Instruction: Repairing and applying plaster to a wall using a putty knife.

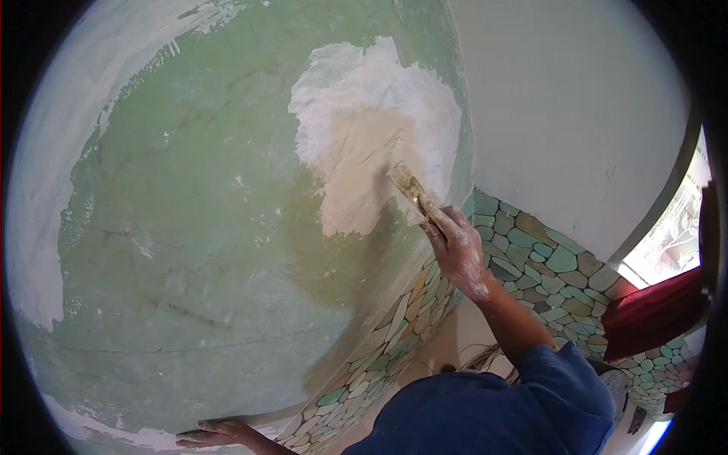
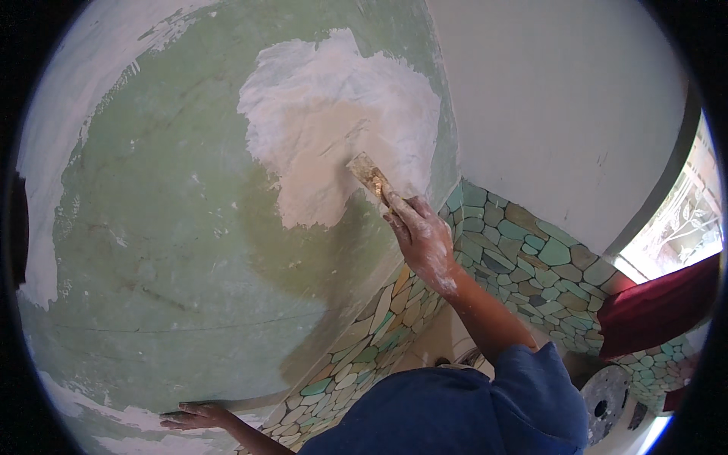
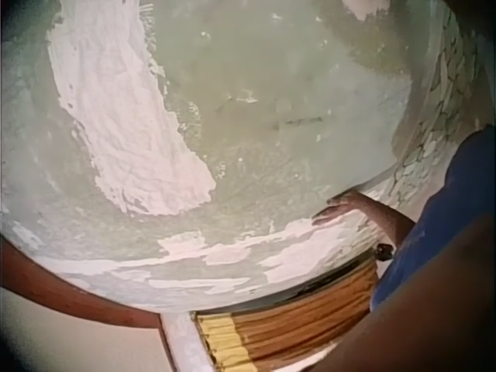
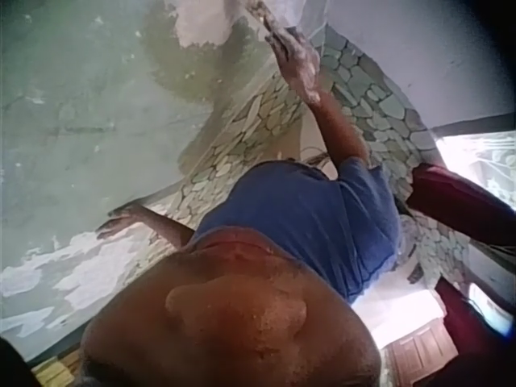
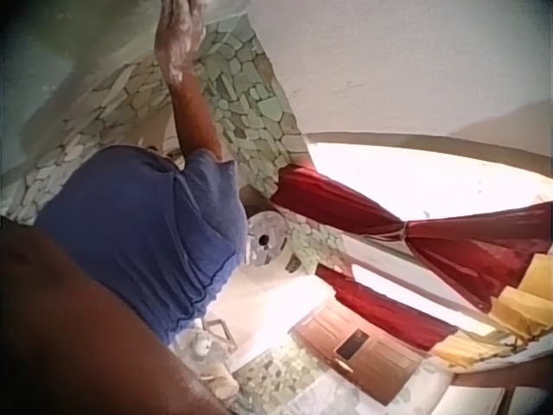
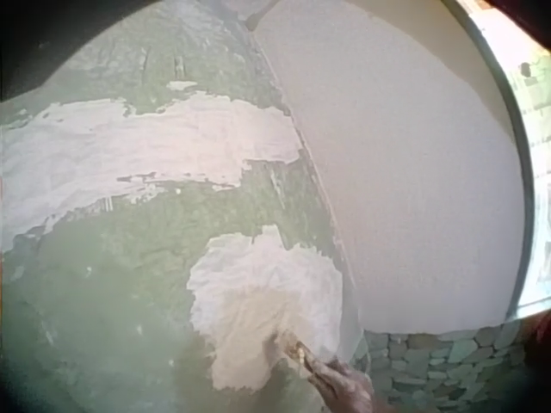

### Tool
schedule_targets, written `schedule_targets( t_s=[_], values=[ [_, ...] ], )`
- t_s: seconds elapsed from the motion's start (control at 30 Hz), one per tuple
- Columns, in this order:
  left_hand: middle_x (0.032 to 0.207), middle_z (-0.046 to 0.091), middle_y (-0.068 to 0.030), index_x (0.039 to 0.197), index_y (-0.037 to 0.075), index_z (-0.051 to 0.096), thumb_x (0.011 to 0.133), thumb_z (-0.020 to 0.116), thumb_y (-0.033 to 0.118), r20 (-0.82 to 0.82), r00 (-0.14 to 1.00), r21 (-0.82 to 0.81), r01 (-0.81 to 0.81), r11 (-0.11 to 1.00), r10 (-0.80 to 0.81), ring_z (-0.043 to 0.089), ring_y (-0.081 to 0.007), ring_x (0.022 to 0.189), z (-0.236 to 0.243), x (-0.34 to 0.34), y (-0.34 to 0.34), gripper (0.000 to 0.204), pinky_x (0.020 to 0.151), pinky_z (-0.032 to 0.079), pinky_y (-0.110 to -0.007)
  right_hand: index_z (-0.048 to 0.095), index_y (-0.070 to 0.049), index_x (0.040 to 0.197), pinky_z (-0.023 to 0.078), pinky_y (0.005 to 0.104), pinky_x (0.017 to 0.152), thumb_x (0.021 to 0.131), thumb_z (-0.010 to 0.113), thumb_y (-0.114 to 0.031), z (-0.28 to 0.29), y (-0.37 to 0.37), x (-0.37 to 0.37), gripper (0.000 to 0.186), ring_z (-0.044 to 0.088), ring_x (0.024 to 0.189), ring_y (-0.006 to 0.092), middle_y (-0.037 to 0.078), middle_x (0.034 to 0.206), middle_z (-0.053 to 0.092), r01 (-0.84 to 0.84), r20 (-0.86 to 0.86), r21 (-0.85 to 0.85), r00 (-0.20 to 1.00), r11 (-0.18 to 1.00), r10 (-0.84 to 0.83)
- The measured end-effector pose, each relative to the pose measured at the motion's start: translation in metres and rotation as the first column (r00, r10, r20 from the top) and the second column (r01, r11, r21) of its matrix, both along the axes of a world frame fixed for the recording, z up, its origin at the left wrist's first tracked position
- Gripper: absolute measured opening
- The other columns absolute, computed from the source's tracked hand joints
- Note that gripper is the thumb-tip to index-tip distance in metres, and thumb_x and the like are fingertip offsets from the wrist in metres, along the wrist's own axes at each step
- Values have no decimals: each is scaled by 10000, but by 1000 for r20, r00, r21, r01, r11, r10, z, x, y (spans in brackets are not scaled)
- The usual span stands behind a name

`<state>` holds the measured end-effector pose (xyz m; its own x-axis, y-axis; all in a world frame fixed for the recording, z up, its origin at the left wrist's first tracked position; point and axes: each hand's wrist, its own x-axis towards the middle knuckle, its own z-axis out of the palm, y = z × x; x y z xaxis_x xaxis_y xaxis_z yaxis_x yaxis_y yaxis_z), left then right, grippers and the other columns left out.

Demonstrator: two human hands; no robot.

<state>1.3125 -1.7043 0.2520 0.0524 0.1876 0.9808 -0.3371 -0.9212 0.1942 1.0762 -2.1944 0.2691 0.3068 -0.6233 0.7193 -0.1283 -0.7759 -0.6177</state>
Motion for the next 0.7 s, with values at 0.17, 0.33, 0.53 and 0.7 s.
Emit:
schedule_targets(
  t_s=[0.17, 0.33, 0.53, 0.7],
  values=[
    [1513, 152, -274, 1443, -40, 259, 1006, 361, 382, -10, 1000, -32, 10, 999, -10, 164, -415, 1402, -2, 1, -6, 616, 1100, 208, -538, 559, -156, 1281, 483, 393, 654, 893, 620, -179, 36, -15, 20, 394, 594, 766, 305, 125, 902, 579, 21, -38, -24, 999, 999, -22],
    [1517, 152, -268, 1447, -24, 264, 1008, 345, 395, -18, 1000, -7, -6, 1000, 6, 167, -418, 1401, -2, -1, 0, 612, 1092, 215, -545, 574, -136, 1260, 476, 380, 653, 894, 621, -183, 38, -24, 12, 372, 577, 755, 304, 122, 895, 576, 65, 98, -70, 994, 995, -58],
    [1520, 152, -266, 1452, -15, 261, 1010, 332, 389, -22, 999, -13, -27, 1000, 26, 161, -426, 1402, -2, 0, -1, 603, 1091, 212, -547, 563, -142, 1272, 478, 387, 659, 900, 607, -173, 0, 2, 7, 375, 581, 778, 300, 120, 898, 572, -13, -6, 46, 1000, 999, 13],
    [1522, 142, -269, 1454, -23, 247, 1012, 316, 396, -34, 999, -35, -14, 999, 13, 155, -431, 1402, 1, -3, -10, 613, 1091, 209, -546, 549, -158, 1293, 478, 385, 666, 904, 602, -189, 38, -10, 25, 393, 587, 775, 294, 117, 913, 573, -7, -18, 31, 1000, 999, 8]
  ],
)
